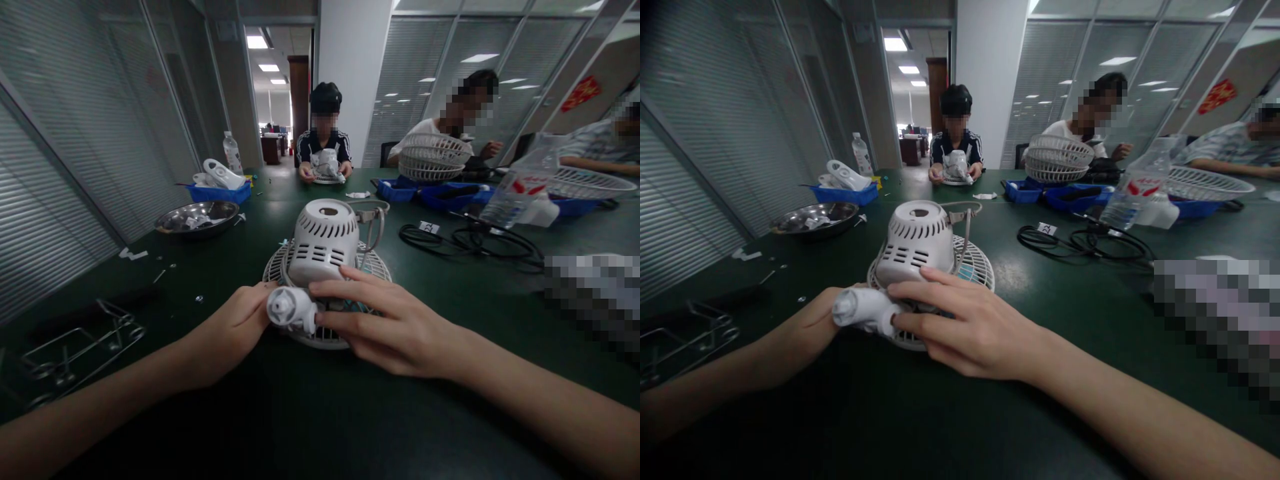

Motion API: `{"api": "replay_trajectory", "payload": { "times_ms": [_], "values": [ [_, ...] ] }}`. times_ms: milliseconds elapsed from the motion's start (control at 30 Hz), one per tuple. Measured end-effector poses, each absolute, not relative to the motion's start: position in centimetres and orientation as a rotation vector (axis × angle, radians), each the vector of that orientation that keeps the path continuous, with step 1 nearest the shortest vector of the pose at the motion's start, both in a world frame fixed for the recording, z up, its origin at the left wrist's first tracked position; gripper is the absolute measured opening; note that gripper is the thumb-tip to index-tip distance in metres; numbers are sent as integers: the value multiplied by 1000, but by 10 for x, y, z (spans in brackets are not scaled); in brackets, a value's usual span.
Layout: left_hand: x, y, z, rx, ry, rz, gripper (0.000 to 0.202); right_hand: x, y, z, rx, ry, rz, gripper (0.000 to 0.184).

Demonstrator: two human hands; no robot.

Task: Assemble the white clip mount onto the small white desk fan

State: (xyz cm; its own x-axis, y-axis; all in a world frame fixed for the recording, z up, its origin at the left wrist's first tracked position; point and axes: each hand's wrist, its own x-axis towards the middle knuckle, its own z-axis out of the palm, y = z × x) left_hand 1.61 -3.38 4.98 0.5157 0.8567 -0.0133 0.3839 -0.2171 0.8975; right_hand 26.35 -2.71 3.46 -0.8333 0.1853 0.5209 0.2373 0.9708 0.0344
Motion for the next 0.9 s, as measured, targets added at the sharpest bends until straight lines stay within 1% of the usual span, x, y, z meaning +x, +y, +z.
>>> {"api": "replay_trajectory", "payload": {
  "times_ms": [200,333,500,633,767,900],
  "values": [
    [11,-32,48,1974,1085,601,30,264,-27,34,-260,-2568,-190,35],
    [8,-34,50,1917,1076,611,29,263,-27,34,-238,-2546,-216,37],
    [3,-30,49,1841,918,563,22,262,-29,36,-263,-2537,-240,37],
    [3,-27,49,1814,937,600,24,261,-30,39,-293,-2544,-270,36],
    [4,-26,50,1809,1057,557,33,259,-31,41,-276,-2545,-277,35],
    [2,-23,45,1789,1004,536,29,259,-32,41,-275,-2570,-270,33]
  ]
}}
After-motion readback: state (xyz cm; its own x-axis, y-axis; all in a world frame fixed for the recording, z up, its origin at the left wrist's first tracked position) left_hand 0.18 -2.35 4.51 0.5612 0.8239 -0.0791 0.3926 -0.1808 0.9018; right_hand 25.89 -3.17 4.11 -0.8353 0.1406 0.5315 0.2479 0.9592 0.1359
